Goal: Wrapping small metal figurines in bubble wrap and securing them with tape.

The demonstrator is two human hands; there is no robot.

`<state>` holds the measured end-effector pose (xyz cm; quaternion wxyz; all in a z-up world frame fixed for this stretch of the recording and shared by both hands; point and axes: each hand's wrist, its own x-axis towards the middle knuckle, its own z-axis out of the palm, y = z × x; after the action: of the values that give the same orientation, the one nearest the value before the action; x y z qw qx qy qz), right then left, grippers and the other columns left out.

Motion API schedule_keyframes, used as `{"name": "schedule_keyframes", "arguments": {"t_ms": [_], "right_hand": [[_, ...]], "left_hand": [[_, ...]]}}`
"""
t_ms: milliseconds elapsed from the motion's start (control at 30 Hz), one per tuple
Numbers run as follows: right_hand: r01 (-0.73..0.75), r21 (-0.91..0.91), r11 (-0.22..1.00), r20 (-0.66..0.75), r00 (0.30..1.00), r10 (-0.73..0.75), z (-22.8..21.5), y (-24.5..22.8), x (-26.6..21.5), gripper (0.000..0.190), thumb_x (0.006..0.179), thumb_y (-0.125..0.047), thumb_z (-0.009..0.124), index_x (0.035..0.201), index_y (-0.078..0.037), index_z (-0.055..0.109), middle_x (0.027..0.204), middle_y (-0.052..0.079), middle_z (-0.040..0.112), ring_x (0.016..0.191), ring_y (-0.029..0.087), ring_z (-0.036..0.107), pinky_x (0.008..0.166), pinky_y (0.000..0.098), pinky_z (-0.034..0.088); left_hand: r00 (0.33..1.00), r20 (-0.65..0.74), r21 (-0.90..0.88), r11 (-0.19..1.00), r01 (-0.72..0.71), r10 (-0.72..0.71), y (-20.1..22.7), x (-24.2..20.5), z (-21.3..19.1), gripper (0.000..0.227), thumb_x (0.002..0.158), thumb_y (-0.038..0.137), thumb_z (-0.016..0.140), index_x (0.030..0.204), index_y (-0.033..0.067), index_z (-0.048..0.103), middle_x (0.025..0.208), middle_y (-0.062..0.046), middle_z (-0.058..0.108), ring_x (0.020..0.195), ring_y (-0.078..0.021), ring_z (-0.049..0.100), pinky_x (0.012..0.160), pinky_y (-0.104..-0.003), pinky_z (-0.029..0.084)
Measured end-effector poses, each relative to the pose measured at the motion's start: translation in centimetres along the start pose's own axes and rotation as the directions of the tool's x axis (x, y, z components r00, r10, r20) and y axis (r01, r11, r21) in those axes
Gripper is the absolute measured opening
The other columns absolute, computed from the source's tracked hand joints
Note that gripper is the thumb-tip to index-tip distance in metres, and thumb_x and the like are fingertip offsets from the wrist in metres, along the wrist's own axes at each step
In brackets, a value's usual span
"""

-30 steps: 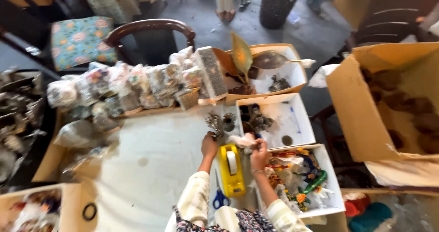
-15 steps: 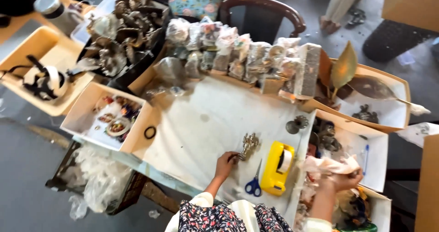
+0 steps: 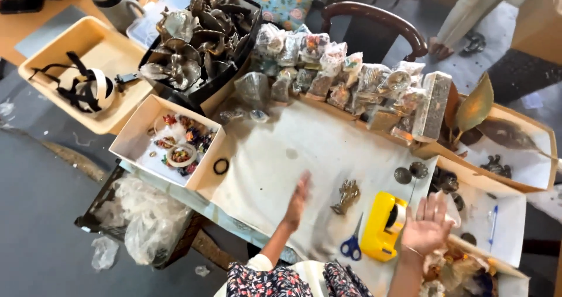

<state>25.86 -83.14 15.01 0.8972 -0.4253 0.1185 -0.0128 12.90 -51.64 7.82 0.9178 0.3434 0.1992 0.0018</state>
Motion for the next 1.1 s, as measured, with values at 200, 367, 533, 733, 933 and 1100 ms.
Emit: {"name": "schedule_keyframes", "arguments": {"t_ms": [200,367,533,733,933,1100], "right_hand": [[0.359,-0.228,0.905,0.356,0.896,-0.266,13.4,5.5,-8.0,0.087,0.101,-0.071,0.034,0.165,-0.013,0.025,0.175,0.006,0.019,0.163,0.025,0.010,0.127,0.0505,-0.002],[0.490,-0.306,0.816,0.454,0.829,-0.327,15.0,10.7,-8.4,0.090,0.105,-0.071,0.029,0.167,-0.007,0.020,0.177,0.010,0.013,0.166,0.023,0.004,0.131,0.0483,-0.009],[0.138,-0.990,-0.030,0.136,0.989,0.061,6.7,22.1,-4.5,0.079,0.095,-0.063,0.054,0.160,-0.025,0.030,0.175,0.011,0.007,0.158,0.040,0.005,0.122,0.0674,0.016],[0.202,-0.875,-0.440,0.280,0.953,-0.119,-0.4,31.1,-7.0,0.057,0.094,-0.043,0.066,0.149,-0.031,0.059,0.179,0.019,0.014,0.154,0.053,0.016,0.104,0.0778,0.032],[0.223,-0.850,-0.478,0.356,0.911,-0.207,1.7,30.2,-9.1,0.044,0.102,-0.037,0.065,0.144,-0.025,0.065,0.176,0.017,0.021,0.154,0.050,0.023,0.106,0.0746,0.033],[0.223,-0.822,-0.524,0.399,0.883,-0.249,2.1,30.4,-9.3,0.037,0.103,-0.033,0.066,0.138,-0.022,0.065,0.169,0.016,0.027,0.146,0.046,0.028,0.106,0.0701,0.034]], "left_hand": [[0.609,0.265,0.716,0.270,-0.643,0.747,17.6,-6.0,4.3,0.078,0.108,0.066,0.025,0.166,0.0139,0.027,0.177,-0.011,0.013,0.165,-0.0310,0.008,0.131,-0.053,0.007],[0.565,0.230,0.893,0.058,-0.446,0.792,20.6,-5.4,-1.7,0.074,0.106,0.064,0.029,0.166,0.0206,0.031,0.177,-0.010,0.014,0.165,-0.0368,0.007,0.127,-0.063,0.002],[0.689,0.016,0.993,-0.095,0.077,0.725,18.3,-4.3,-11.8,0.062,0.099,0.050,0.050,0.156,0.0249,0.043,0.172,-0.008,0.023,0.160,-0.0382,0.012,0.119,-0.067,0.009],[0.424,-0.020,0.945,-0.121,0.303,0.905,20.6,-8.7,-27.5,0.060,0.106,0.047,0.047,0.154,0.0112,0.045,0.164,-0.018,0.032,0.151,-0.0407,0.027,0.117,-0.063,0.021],[-0.283,-0.486,0.698,0.562,0.445,0.827,19.7,-17.0,-44.4,0.055,0.110,0.050,0.037,0.128,0.0024,0.058,0.130,-0.019,0.058,0.122,-0.0422,0.053,0.105,-0.056,0.040],[0.002,-0.827,0.472,0.693,0.544,0.562,13.6,-20.1,-53.1,0.037,0.098,0.035,0.053,0.113,0.0052,0.069,0.117,-0.023,0.061,0.105,-0.0442,0.054,0.082,-0.054,0.047]]}}
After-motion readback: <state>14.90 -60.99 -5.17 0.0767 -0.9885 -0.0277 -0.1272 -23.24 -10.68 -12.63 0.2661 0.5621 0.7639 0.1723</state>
